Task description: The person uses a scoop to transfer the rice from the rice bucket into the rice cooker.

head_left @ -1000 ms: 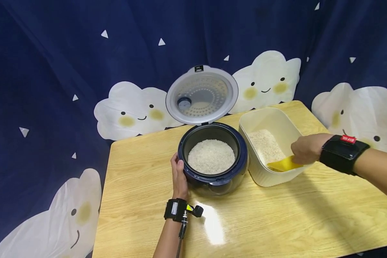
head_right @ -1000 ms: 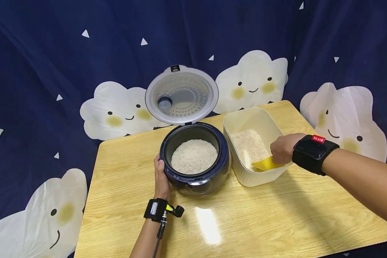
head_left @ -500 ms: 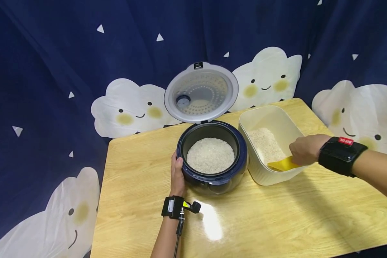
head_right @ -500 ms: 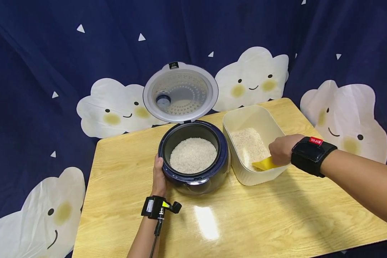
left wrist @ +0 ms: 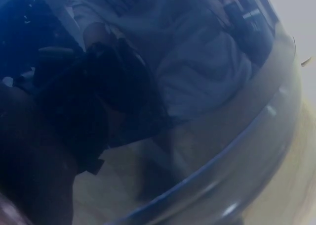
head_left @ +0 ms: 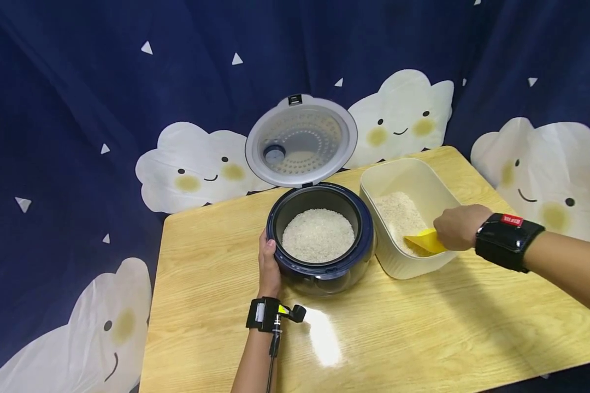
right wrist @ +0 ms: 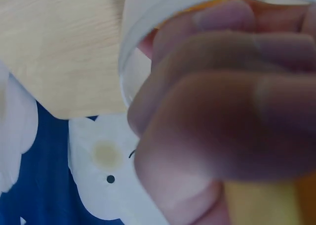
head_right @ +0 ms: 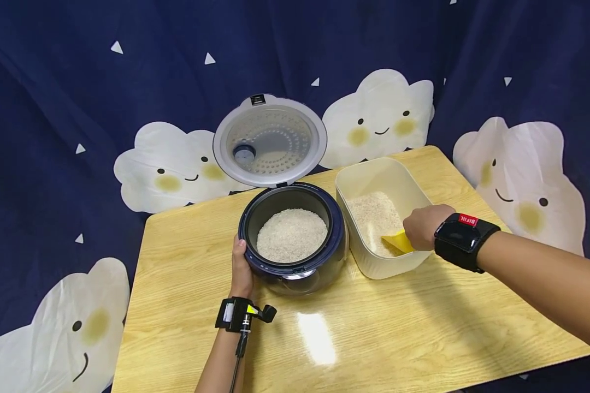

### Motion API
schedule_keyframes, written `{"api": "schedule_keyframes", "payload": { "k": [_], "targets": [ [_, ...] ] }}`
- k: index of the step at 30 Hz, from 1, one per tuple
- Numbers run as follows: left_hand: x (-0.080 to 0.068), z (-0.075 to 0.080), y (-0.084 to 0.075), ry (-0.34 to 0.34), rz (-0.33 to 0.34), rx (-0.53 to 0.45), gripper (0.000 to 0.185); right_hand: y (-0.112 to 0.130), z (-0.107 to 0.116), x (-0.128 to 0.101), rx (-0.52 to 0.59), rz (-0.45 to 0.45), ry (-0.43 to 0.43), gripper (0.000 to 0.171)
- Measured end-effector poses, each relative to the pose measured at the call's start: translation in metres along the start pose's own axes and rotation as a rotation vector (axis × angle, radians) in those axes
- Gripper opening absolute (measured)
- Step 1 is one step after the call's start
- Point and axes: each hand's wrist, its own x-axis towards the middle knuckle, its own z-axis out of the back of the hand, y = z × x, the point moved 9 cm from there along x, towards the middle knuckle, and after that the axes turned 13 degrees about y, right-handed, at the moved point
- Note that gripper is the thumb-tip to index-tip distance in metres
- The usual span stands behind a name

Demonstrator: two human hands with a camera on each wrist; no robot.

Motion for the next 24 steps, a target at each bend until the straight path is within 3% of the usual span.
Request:
{"api": "schedule_keyframes", "payload": {
  "k": [9,16,24],
  "targets": [
    [-0.001,0.0,0.0,-0.009,0.012,0.015,0.065,-0.001,0.003,0.014,-0.006,-0.049,-0.084,0.016],
    [0.001,0.0,-0.001,-0.01,-0.014,0.022,0.064,-0.002,0.003,0.018,0.001,-0.037,-0.148,0.023],
    [-0.001,0.001,0.002,-0.021,-0.017,0.008,0.063,-0.007,0.002,0.028,0.033,-0.028,-0.15,0.027]
  ]
}}
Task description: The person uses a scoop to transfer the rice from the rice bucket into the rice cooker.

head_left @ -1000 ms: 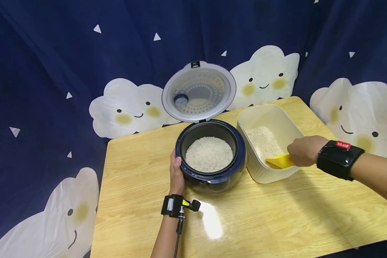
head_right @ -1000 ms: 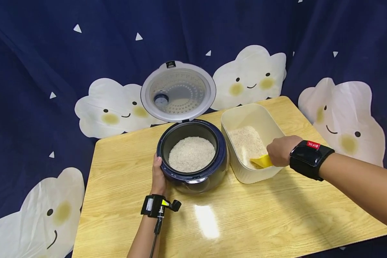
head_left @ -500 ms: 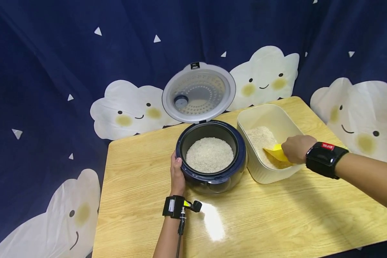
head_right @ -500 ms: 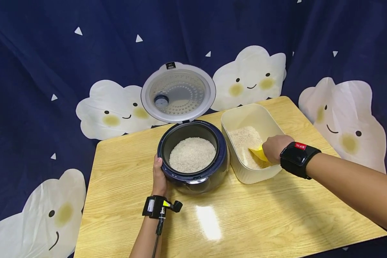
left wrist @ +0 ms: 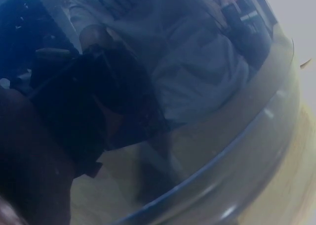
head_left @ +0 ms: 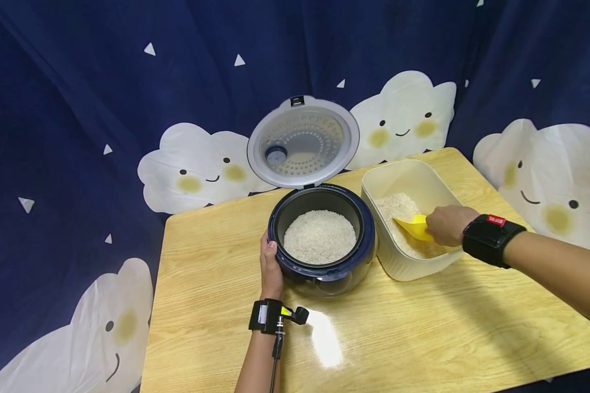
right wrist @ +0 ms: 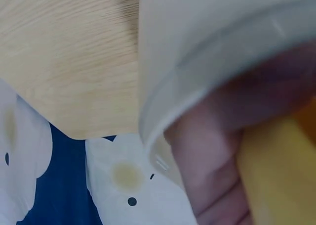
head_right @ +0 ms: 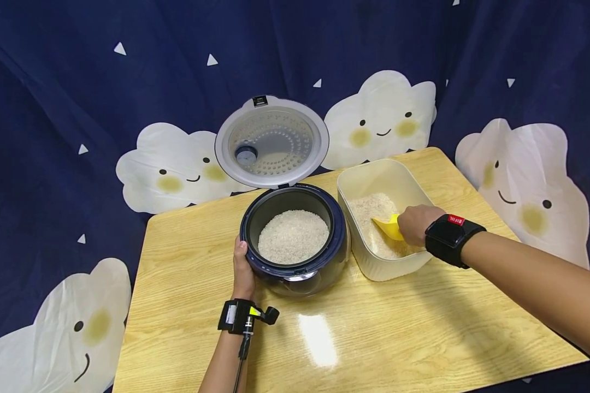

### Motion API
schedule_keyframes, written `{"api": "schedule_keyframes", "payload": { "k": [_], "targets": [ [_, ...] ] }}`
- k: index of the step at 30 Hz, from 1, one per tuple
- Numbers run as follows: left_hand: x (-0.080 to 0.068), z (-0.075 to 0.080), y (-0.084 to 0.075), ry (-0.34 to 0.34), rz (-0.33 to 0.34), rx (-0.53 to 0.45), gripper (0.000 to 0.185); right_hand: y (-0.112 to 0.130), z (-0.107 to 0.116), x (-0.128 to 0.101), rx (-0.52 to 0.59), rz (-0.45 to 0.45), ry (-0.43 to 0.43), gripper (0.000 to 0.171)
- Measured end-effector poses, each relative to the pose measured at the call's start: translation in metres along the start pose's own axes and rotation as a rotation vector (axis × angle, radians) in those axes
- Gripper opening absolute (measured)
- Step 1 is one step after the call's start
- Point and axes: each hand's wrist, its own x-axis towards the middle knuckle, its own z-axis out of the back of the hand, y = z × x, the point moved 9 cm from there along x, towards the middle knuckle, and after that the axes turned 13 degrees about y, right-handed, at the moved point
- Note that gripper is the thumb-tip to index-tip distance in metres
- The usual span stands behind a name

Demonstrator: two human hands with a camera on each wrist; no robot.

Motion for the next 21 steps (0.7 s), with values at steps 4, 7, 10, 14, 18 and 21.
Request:
{"api": "schedule_keyframes", "payload": {
  "k": [4,7,10,14,18,21],
  "targets": [
    [-0.001,0.001,0.002,-0.009,0.008,-0.004,0.063,-0.003,-0.003,0.006,0.005,0.002,-0.023,0.028],
    [-0.001,0.001,0.003,-0.012,0.01,-0.004,0.063,-0.003,-0.005,0.009,0.01,0.004,-0.059,0.029],
    [-0.001,0.001,0.003,-0.01,0.01,-0.007,0.064,-0.005,-0.007,0.013,0.016,-0.011,-0.08,0.03],
    [-0.001,0.001,0.002,-0.012,0.011,-0.003,0.065,-0.008,-0.011,0.019,0.013,-0.028,-0.102,0.032],
    [0.0,0.001,0.003,-0.014,0.009,0.007,0.064,-0.01,-0.014,0.021,0.019,-0.019,-0.151,0.032],
    [0.0,0.001,0.002,-0.009,-0.001,0.014,0.064,-0.014,-0.018,0.023,0.065,-0.026,-0.172,0.036]
  ]
}}
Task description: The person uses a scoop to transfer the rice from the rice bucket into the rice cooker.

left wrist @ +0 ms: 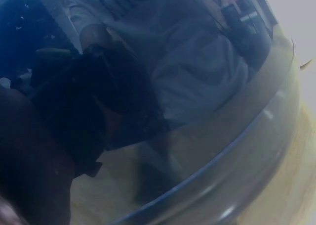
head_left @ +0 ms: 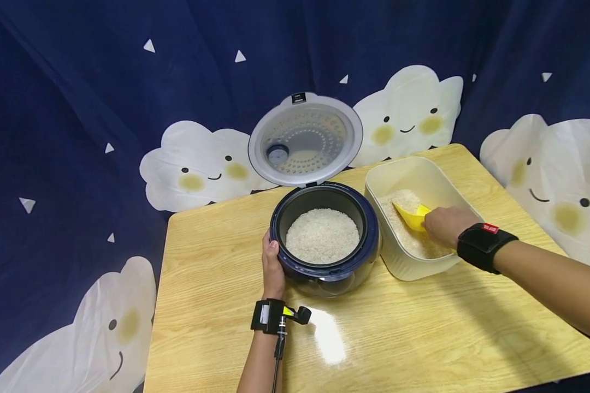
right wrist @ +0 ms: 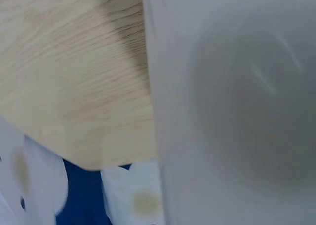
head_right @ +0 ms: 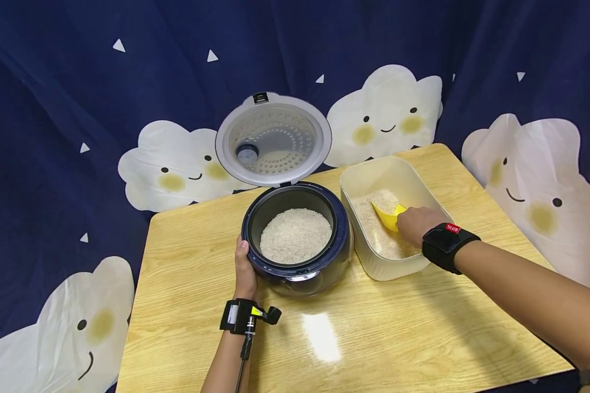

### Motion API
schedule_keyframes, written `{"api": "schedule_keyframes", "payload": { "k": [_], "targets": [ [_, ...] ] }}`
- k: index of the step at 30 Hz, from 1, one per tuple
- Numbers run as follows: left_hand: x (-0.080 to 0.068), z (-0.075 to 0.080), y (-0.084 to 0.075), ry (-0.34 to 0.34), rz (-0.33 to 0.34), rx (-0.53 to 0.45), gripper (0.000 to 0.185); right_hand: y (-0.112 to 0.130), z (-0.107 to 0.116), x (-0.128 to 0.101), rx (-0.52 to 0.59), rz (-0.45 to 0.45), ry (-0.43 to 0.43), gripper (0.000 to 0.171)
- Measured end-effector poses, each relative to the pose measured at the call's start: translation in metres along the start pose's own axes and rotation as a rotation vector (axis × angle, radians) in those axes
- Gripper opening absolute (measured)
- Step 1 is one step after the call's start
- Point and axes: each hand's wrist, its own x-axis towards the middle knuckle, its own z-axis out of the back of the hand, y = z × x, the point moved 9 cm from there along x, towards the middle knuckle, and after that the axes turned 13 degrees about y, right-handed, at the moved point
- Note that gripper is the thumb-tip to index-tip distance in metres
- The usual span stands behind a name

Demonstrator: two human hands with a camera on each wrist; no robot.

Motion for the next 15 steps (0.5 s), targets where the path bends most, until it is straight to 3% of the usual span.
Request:
{"api": "schedule_keyframes", "payload": {
  "k": [10,15],
  "targets": [
    [0.0003,-0.0027,-0.005,-0.007,-0.027,-0.035,0.064,-0.0068,-0.0025,0.0025,0.05,-0.038,-0.022,0.04],
    [-0.0008,-0.0045,-0.0048,-0.012,-0.019,-0.036,0.063,0.0016,-0.0047,0.0015,-0.072,0.019,-0.007,0.031]
  ]
}}
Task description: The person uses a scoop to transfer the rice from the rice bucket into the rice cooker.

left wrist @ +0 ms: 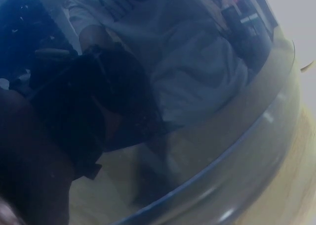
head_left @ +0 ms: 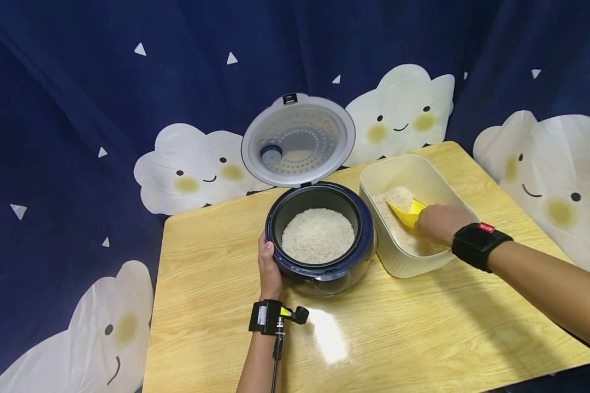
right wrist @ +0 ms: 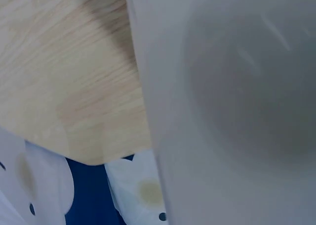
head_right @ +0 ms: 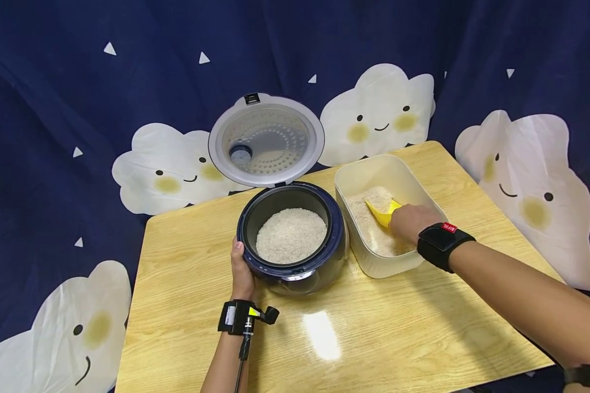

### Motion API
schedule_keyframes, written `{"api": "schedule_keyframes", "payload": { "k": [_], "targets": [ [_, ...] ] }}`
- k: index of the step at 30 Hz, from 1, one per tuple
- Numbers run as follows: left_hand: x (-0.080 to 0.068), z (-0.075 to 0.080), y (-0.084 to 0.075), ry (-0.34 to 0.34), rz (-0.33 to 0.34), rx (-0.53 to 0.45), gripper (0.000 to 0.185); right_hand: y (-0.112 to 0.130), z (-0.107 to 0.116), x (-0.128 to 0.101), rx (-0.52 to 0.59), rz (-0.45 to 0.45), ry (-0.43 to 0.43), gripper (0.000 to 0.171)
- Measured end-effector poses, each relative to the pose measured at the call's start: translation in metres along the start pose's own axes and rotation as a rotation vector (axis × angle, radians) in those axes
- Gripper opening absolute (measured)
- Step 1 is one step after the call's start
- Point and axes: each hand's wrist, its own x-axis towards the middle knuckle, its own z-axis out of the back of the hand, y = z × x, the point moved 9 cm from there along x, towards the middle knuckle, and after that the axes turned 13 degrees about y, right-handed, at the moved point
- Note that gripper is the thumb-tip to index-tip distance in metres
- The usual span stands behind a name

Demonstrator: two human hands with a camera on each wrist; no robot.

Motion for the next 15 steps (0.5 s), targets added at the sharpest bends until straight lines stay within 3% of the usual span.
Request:
{"api": "schedule_keyframes", "payload": {
  "k": [2,9,15],
  "targets": [
    [0.0,0.001,-0.001,-0.003,0.005,0.006,0.063,0.003,0.0,0.001,-0.037,0.018,0.003,0.028],
    [0.0,0.003,0.0,-0.003,-0.001,0.01,0.064,-0.003,-0.001,0.001,0.093,-0.025,-0.013,0.026],
    [-0.001,0.001,0.002,0.005,-0.012,0.01,0.063,-0.009,-0.003,0.0,0.139,-0.058,0.01,0.026]
  ]
}}
